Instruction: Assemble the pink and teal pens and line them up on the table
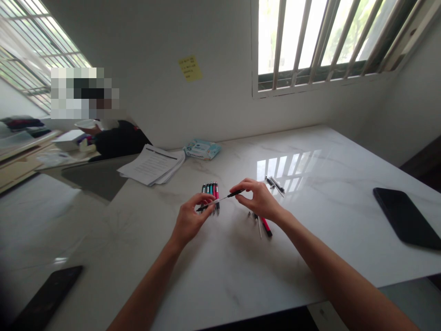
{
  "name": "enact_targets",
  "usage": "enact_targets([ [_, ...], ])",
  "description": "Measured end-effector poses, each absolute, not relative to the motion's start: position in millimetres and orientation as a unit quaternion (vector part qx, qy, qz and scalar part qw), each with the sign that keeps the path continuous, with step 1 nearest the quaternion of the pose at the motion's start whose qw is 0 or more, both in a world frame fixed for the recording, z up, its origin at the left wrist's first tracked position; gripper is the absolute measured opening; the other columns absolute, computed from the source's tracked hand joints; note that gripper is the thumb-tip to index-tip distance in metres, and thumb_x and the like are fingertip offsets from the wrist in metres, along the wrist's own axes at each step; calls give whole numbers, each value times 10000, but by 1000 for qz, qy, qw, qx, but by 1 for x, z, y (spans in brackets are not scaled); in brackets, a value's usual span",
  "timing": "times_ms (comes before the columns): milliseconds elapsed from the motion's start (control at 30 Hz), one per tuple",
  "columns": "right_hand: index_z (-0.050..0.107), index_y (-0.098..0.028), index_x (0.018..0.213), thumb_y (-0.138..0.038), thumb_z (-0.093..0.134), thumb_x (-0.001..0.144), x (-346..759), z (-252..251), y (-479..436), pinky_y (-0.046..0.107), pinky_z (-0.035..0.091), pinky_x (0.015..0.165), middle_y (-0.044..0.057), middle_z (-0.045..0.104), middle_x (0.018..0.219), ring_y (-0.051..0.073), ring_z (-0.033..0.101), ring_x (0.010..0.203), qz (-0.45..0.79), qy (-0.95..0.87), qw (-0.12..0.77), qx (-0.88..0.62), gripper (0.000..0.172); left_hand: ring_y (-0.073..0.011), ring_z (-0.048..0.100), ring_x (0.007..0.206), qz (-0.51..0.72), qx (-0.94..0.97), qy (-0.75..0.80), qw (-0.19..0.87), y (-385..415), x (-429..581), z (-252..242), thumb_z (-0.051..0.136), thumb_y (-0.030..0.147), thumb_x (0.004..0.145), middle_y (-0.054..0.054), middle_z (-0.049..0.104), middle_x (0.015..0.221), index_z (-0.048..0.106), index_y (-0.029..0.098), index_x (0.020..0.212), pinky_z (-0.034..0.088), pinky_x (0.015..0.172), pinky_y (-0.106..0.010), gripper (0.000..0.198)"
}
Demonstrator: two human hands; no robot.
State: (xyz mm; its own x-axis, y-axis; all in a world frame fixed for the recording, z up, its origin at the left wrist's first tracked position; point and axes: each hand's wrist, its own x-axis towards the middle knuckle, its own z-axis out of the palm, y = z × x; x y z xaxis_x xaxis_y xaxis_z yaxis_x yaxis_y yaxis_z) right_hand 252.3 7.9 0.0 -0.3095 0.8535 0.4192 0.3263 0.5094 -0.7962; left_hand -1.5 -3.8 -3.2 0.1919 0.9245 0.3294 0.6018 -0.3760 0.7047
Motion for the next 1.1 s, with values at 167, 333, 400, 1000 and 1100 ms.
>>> enact_targets([
  [167,755,-245,1064,-184,703,876,248,-5,6,356,546,867,32,768,1023,199,708,954,306,-749,443,-386,204,-220,694,979,364,767,493,188,-7,3,-2,709,202,863,-34,761,1027,765,259,1002,514,899,-338,160],
  [333,756,-236,1022,-224,731,879,245,-6,4,338,550,832,29,776,990,199,715,924,314,-751,436,-383,146,-229,686,1003,360,783,474,179,-10,6,-2,708,209,887,-41,753,1020,772,264,999,505,912,-351,140],
  [400,765,-237,1000,-238,735,885,244,-5,3,331,545,828,28,781,977,200,717,915,315,-753,429,-387,118,-225,686,1000,359,785,471,179,-10,6,-2,713,206,889,-38,749,1012,773,268,1001,504,911,-347,142],
  [1000,739,-219,1028,-389,710,915,248,-5,5,275,485,691,30,751,868,169,654,766,317,-768,369,-417,206,-231,701,981,361,778,480,184,-8,5,-1,727,213,876,-42,760,1009,781,266,979,521,903,-351,127],
  [1100,740,-197,789,-416,540,1025,247,-6,5,274,424,603,21,706,697,138,584,604,302,-777,328,-445,379,-230,708,955,359,781,473,193,-9,6,0,725,228,877,-48,760,998,783,264,966,534,890,-348,112],
])
